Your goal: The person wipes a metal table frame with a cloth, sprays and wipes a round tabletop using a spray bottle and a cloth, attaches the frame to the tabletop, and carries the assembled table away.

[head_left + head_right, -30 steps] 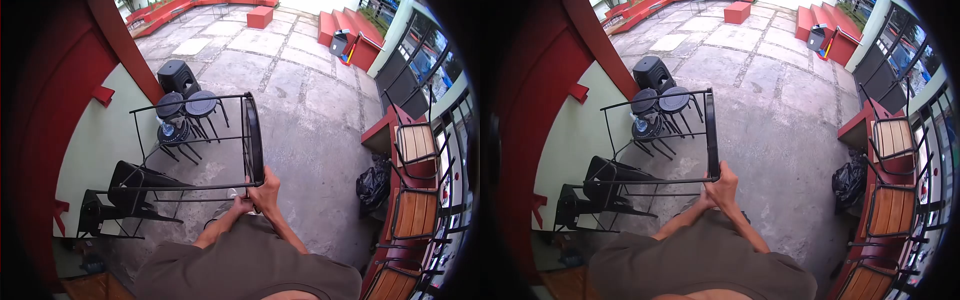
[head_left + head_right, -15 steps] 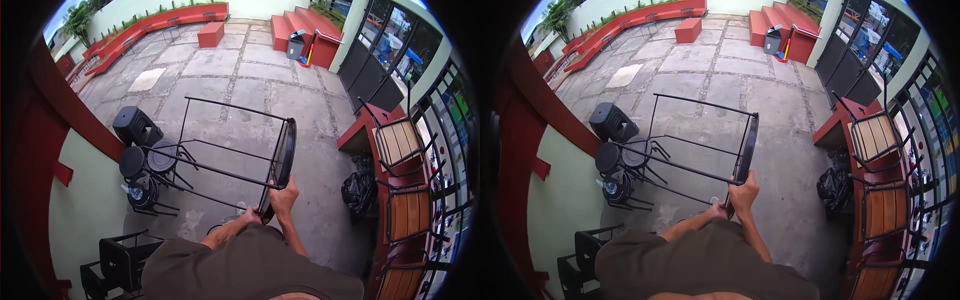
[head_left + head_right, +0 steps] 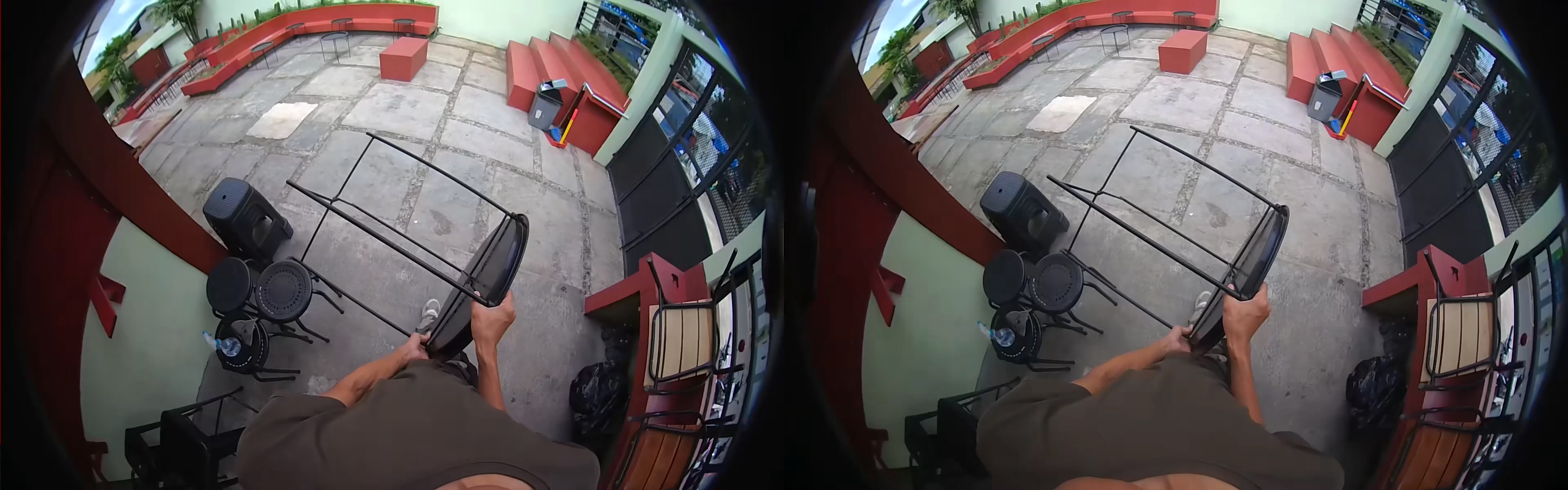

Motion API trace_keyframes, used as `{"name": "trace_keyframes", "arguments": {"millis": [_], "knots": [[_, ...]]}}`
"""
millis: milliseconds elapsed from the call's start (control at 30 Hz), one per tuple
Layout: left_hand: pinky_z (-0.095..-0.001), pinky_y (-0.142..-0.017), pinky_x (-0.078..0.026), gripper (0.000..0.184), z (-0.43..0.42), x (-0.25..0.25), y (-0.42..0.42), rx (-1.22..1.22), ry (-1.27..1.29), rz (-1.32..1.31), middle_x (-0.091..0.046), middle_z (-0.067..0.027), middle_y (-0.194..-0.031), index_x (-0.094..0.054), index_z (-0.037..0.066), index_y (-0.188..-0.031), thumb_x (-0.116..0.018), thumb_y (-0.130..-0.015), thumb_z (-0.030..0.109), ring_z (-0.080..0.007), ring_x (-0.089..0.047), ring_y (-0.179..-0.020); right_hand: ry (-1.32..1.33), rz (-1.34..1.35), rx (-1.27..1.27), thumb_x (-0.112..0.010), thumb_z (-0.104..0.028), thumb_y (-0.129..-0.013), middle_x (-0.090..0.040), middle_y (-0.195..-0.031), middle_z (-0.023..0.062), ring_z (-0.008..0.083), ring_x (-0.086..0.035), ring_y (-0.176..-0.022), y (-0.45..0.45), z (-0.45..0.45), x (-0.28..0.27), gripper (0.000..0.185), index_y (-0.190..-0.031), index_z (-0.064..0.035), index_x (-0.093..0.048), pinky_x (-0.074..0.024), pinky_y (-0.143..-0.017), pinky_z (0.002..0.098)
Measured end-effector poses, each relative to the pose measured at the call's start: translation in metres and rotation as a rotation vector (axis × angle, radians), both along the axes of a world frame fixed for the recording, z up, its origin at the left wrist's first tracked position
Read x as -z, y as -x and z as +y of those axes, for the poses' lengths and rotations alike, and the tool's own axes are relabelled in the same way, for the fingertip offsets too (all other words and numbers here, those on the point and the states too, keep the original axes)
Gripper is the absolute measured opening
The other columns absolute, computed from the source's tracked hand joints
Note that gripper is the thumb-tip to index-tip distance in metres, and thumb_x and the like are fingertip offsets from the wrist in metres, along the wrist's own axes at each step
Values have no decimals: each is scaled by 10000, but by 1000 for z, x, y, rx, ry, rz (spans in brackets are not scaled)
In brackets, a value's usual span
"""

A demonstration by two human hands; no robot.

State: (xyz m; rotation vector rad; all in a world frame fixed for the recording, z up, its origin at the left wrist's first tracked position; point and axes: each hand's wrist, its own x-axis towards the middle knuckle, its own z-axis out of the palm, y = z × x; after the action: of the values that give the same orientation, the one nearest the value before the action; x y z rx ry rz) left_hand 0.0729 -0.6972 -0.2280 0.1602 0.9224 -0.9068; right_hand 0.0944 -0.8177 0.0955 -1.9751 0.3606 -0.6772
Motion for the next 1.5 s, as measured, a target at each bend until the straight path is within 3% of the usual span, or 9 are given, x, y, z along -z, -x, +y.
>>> {"name": "trace_keyframes", "arguments": {"millis": [167, 300, 467, 667, 933, 1200, 1300, 1433, 1500], "knots": [[-608, -1084, -317, 327, 21, -37, -133, -88, -181, -41, -597, -223, -1229, -585, 0, -1175, -493, -944, 212, -383, -522, -1204, -65, 3, -93, -752, -68, -716, -698, -770, 179, 316, -708, -723, -140, 19, 10, 241, -897, 12, -615, -523, -677, 391], [-561, -1026, -405, 449, 40, -79, -245, -106, -144, -237, -563, -225, -1263, -570, 15, -1170, -493, -961, 405, -376, -555, -1155, -109, -66, -116, -769, -94, -707, -694, -748, 182, 321, -698, -688, -272, 39, 1, 258, -884, 10, -614, -522, -676, 400], [-464, -959, -470, 769, 89, -175, -341, 730, -901, -714, -413, -214, -1440, -408, 79, -1436, -684, -860, 506, -391, -564, -1132, 44, 2, -188, -777, -135, -692, -675, -709, 174, 360, -678, -666, -394, 55, -18, 282, -877, -8, -607, -502, -635, 430], [-430, -1132, -330, 1217, 85, -246, -451, 305, -1081, -1472, -310, -227, -1525, -138, 48, -1546, -889, -664, 421, -327, -350, -1401, 329, 22, -292, -686, -54, -626, -635, -693, 228, 437, -646, -701, -505, 87, -2, 268, -869, -5, -583, -493, -625, 475], [-441, -1119, -348, 1035, 105, -205, -622, 317, -639, -1565, -419, -149, -1463, -270, 50, -1497, -889, -700, 280, -283, -391, -1377, 466, 54, -294, -669, -42, -608, -610, -649, 230, 468, -617, -655, -654, 137, 28, 238, -801, -2, -535, -467, -604, 499], [-423, -1125, -328, 1148, 185, -220, -799, 72, -933, -1654, -299, -174, -1513, -112, 45, -1480, -893, -659, 227, -290, -364, -1389, 475, 205, -253, -698, -70, -652, -639, -719, 248, 470, -639, -733, -811, 235, -2, 288, -895, 3, -560, -491, -671, 527], [-404, -1126, -328, 1094, 220, -219, -841, 61, -794, -1555, -350, -151, -1481, -180, 42, -1475, -892, -663, 217, -264, -384, -1371, 535, 199, -246, -714, -72, -615, -627, -683, 231, 458, -636, -716, -861, 273, 4, 332, -906, -5, -571, -484, -645, 497], [-363, -1092, -350, 900, 270, -223, -901, -230, -755, -1393, -478, -105, -1374, -348, 29, -1428, -835, -680, 138, -195, -442, -1284, 420, 129, -477, -710, -152, -695, -627, -747, 221, 437, -626, -700, -921, 325, -15, 329, -941, 10, -563, -475, -641, 487], [-320, -1003, -409, 630, 298, -226, -930, -326, -807, -1258, -561, -86, -1256, -461, 3, -1337, -723, -777, 123, -155, -507, -1177, 405, 171, -609, -728, -228, -729, -635, -775, 200, 379, -635, -700, -954, 352, -15, 363, -946, 18, -572, -494, -657, 442]]}}
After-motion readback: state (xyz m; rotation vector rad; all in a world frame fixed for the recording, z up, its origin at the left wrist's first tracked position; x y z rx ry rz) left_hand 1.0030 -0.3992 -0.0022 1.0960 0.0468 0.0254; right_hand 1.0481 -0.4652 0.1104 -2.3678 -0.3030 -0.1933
